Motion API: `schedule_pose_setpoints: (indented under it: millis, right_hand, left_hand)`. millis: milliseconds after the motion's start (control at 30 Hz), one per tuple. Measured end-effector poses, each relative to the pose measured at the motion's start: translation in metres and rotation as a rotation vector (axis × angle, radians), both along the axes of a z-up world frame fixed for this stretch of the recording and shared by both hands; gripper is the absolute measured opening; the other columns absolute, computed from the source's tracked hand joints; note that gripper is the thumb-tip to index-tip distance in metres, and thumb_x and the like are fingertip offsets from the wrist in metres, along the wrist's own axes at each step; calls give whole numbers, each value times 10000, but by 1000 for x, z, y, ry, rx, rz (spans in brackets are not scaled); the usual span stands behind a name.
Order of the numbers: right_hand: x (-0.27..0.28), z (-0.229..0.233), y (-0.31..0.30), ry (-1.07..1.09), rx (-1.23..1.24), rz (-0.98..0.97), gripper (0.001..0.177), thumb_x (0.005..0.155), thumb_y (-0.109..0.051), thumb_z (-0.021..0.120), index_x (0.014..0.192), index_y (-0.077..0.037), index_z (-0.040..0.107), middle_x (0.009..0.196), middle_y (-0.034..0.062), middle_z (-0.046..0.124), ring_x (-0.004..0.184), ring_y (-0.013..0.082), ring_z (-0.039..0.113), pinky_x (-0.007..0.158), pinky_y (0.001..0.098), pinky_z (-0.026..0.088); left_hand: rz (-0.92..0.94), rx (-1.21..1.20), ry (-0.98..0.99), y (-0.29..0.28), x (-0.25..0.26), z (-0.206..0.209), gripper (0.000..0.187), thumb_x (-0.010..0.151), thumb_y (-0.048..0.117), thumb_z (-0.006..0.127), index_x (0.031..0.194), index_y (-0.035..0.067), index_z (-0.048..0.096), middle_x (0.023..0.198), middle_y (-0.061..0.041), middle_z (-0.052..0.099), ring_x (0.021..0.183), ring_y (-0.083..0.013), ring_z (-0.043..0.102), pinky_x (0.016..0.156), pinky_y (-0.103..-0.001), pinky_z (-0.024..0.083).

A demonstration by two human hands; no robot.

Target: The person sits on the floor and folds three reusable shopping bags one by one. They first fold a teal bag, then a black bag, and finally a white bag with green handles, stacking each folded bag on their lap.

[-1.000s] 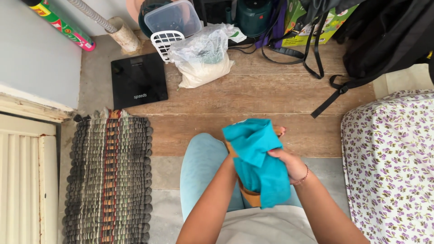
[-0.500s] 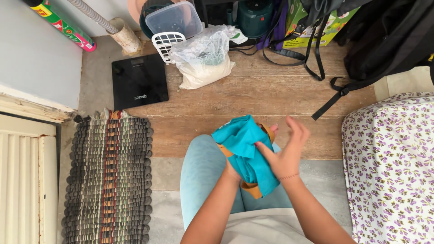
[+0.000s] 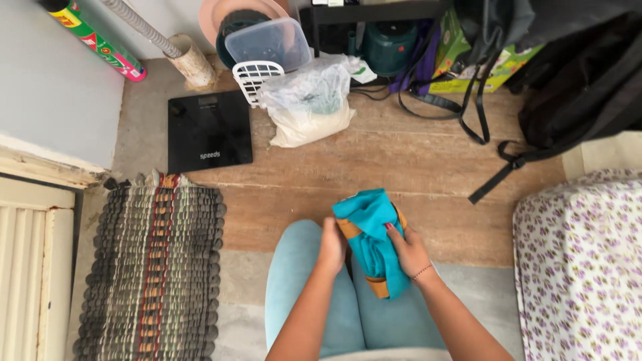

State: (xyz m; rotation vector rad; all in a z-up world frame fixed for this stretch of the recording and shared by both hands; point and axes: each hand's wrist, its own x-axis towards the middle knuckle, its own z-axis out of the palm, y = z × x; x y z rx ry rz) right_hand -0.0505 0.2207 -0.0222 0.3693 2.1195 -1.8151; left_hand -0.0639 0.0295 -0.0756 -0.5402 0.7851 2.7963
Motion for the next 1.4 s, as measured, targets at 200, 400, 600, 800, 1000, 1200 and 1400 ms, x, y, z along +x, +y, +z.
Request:
schedule_pose_setpoints:
  millis: [200,400,600,800,1000,1200,1400]
  right_hand:
    - [-87,-12,-6,255,361,317,530,937,-411,660,1311,-44,584,1100,211,748,1054,312,724,900,395,544]
    - [-180,-21,-21,159,546,700,566,895,-461,659,1336,-156,478,1048,226,734,987,386,721,846,443,563]
    - [-234,-53,-35,144,834,854,611,901,-526,649,1384,-196,474,1218,179,674,1111,393,648,926,464,524]
    - [-246,-110,-42,298,813,736,521,892,-345,641,1374,-189,523,1383,109,577,1146,369,625,977,446,504]
    - [-242,-140,-57,540,797,605,437,900,-228,712,1318,-171,600,1290,102,609,1187,334,589,996,455,480]
    - [-253,-157,-60,523,677,505,406,821,-159,735,1219,-129,655,1224,151,608,1186,364,558,1000,476,460]
    - [-336,-107,-51,831,536,239,248,914,0,626,1147,-78,663,968,79,679,953,300,668,1143,464,476]
  left_hand:
    - [-211,-707,22,-40,-58,2,614,839,407,807,1288,12,667,1259,-224,682,1138,-272,633,964,-372,489]
    - [-381,-1073,198,-63,-126,-21,757,751,431,865,1323,17,594,1226,-143,657,1151,-236,634,957,-373,515]
    - [-444,-1556,107,-55,-164,-70,615,865,541,735,1256,69,685,1153,-223,722,1100,-384,681,934,-459,535]
    - [-384,-1693,-162,-51,-182,-83,527,862,482,716,1273,155,666,1175,-195,693,1097,-389,656,898,-504,532]
    - [-400,-1828,-316,-51,-193,-64,520,915,405,695,1337,127,569,1328,-138,595,1174,-374,614,948,-496,522]
    - [-377,-2180,586,-36,-168,-74,496,888,248,687,1335,75,561,1462,-101,511,1414,-294,416,1211,-469,298]
    - [-339,-2096,489,-34,-167,-103,515,910,229,662,1394,102,542,1541,-87,439,1431,-309,372,1241,-497,217]
